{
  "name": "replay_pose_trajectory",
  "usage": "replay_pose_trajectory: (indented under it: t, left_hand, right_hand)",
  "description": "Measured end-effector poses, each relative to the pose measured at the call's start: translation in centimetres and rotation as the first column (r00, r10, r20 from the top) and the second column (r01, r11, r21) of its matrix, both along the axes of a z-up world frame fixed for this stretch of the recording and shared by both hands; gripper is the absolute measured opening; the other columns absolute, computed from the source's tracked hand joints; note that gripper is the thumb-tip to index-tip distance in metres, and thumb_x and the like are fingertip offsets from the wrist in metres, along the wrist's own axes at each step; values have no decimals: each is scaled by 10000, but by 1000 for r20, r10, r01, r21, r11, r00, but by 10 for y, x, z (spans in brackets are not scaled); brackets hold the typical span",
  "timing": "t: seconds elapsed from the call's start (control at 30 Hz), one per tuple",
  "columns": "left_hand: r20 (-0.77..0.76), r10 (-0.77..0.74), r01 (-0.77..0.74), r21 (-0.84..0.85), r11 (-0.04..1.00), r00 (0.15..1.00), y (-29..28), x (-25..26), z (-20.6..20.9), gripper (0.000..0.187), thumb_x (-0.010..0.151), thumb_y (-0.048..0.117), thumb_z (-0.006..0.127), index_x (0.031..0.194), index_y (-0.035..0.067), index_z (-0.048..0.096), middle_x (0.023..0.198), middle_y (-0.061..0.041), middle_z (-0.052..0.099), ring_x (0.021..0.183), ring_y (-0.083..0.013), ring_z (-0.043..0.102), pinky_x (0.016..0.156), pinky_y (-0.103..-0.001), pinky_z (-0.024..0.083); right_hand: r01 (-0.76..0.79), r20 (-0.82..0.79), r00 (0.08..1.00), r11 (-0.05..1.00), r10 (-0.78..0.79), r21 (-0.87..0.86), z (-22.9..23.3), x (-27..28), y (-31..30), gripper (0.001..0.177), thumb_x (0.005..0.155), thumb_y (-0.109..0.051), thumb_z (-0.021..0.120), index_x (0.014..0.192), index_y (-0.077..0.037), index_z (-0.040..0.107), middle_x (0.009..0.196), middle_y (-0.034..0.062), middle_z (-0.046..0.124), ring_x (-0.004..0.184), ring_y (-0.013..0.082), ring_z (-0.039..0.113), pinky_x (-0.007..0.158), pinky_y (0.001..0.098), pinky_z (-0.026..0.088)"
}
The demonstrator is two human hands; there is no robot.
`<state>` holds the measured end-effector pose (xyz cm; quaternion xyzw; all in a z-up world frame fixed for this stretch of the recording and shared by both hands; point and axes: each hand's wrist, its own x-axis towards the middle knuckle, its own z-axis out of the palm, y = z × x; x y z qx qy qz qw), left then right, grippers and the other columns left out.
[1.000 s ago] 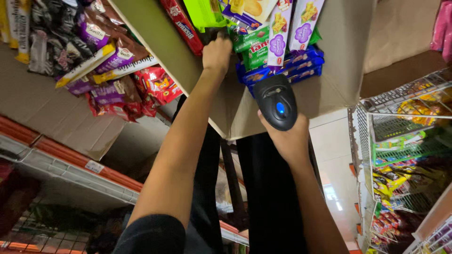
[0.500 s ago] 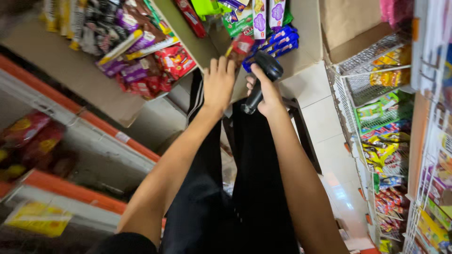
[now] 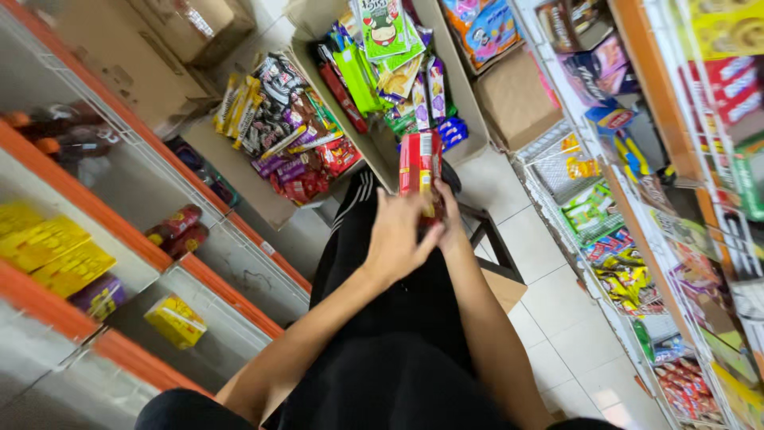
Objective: The person picks up snack packages from a cardboard box, scans them with a handheld scanner, and places some of them onto supermarket shelves.
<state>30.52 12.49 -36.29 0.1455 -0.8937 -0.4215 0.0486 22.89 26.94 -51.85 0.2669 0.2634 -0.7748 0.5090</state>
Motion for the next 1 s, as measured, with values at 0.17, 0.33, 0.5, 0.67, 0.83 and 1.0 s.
replay_pose_trajectory:
  t: [0.17, 0.33, 0.5, 0.67, 0.83, 1.0]
  left_hand:
    - [214, 419, -470, 368, 802, 882, -27, -54, 16, 947, 772, 383, 871, 1443, -63, 374, 1260, -190, 544, 1194, -346, 535, 1039, -445, 419]
    - [353, 63, -358, 924, 135, 933, -9, -71, 16, 707, 805, 327, 835, 1365, 29, 524, 1217, -136, 685, 1054, -205, 703, 938, -362, 575]
    - [330, 140, -348, 928, 134, 934, -11, -82, 4, 592, 811, 243, 842, 1268, -14, 566, 1118, -129, 710, 943, -201, 728, 850, -380, 612]
    - [362, 140, -388, 872, 298, 922, -12, -79, 0, 605, 787, 212, 861, 1259, 3, 545, 1088, -109, 705, 931, -198, 727, 854, -366, 606]
    - [304, 119, -326, 850, 414, 945, -20, -80, 10, 666, 765, 227, 873, 1310, 49, 534, 1150, -77, 685, 1019, -170, 682, 916, -335, 557]
    - [338, 98, -347, 840, 416, 936, -35, -79, 17, 658, 752, 235, 866, 1299, 48, 551, 1142, -87, 702, 998, -176, 695, 900, -337, 570]
  right_hand:
    - [30, 67, 997, 999, -27, -39, 44, -21, 22, 529, 908, -361, 698, 1346, -82, 595, 1220, 112, 712, 1130, 267, 682, 1027, 457, 542]
    - [-154, 87, 986, 983, 146, 95, 81, -58, 46, 496, 868, -285, 744, 1307, -85, 631, 1175, 95, 718, 1060, 247, 707, 990, 423, 572]
    - [39, -566, 551, 658, 614, 752, 148, -108, 55, 321, 814, -219, 876, 1038, -30, 744, 929, 94, 722, 753, 227, 700, 716, 403, 541]
    - [138, -595, -150, 612, 790, 779, 247, -148, 84, 387, 701, -199, 893, 991, -15, 715, 871, 128, 705, 790, 281, 715, 700, 381, 546]
    - [32, -517, -278, 546, 810, 837, 319, -151, 74, 337, 676, -166, 874, 904, -11, 680, 800, 148, 638, 742, 348, 656, 683, 411, 508]
    - [90, -495, -337, 551, 801, 830, 351, -140, 54, 262, 722, -156, 804, 902, -9, 683, 836, 153, 634, 779, 372, 643, 699, 434, 506]
